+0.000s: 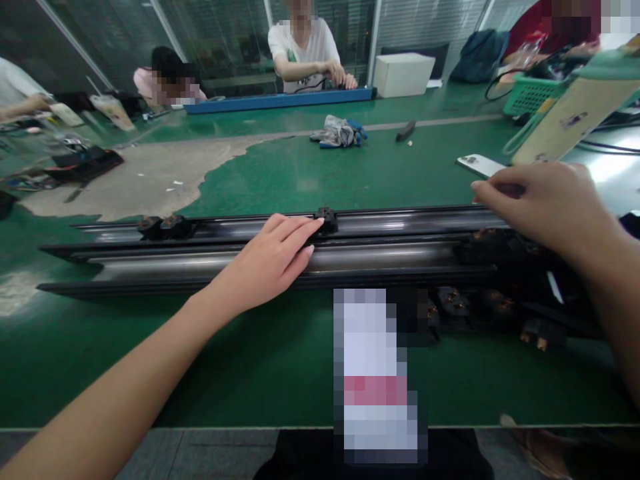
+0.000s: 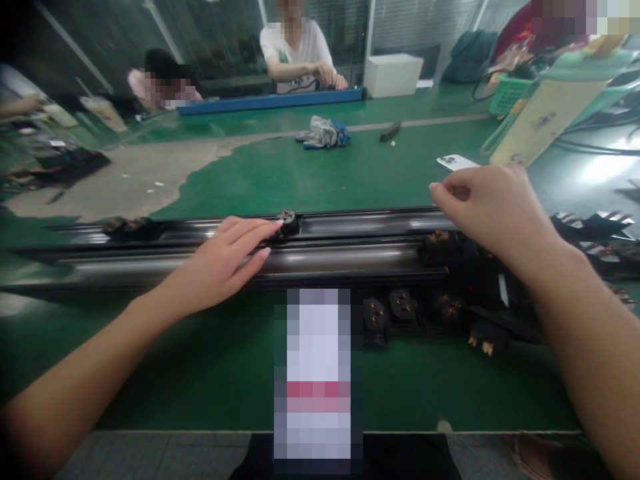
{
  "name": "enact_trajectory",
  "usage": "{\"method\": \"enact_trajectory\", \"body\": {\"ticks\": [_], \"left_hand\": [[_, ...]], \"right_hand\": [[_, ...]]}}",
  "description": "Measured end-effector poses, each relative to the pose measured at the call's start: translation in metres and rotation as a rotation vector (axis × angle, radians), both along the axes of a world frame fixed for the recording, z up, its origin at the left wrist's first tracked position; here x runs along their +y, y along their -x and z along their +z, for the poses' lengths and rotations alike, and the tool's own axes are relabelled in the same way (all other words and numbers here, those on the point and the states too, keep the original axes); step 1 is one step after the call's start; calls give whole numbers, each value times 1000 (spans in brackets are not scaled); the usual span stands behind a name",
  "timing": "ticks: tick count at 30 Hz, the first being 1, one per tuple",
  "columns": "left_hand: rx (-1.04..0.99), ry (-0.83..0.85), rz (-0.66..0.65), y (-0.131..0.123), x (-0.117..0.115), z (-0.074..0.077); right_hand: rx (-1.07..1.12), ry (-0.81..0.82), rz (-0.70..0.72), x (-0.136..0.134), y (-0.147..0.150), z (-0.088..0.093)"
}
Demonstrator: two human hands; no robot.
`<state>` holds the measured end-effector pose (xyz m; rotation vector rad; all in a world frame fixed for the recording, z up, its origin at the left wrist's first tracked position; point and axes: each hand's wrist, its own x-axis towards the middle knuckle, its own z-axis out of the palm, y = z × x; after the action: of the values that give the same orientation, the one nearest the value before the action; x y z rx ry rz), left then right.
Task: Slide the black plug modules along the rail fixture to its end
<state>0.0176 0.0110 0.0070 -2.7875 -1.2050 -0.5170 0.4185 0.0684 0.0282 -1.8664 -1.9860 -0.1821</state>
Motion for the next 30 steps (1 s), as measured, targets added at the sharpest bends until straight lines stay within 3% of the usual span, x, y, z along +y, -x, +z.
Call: {"method": "enact_trajectory", "body": {"ticks": [10,17,30], "left_hand": [[-112,56,15,-5,7,4],[-65,115,-32,-23,15,12],[18,130,-76,-45,31,17]], "right_hand": [[11,-53,133,0,2,-8],[-7,-36,166,-3,5,-5],[-3,50,136,-6,12,0]]}}
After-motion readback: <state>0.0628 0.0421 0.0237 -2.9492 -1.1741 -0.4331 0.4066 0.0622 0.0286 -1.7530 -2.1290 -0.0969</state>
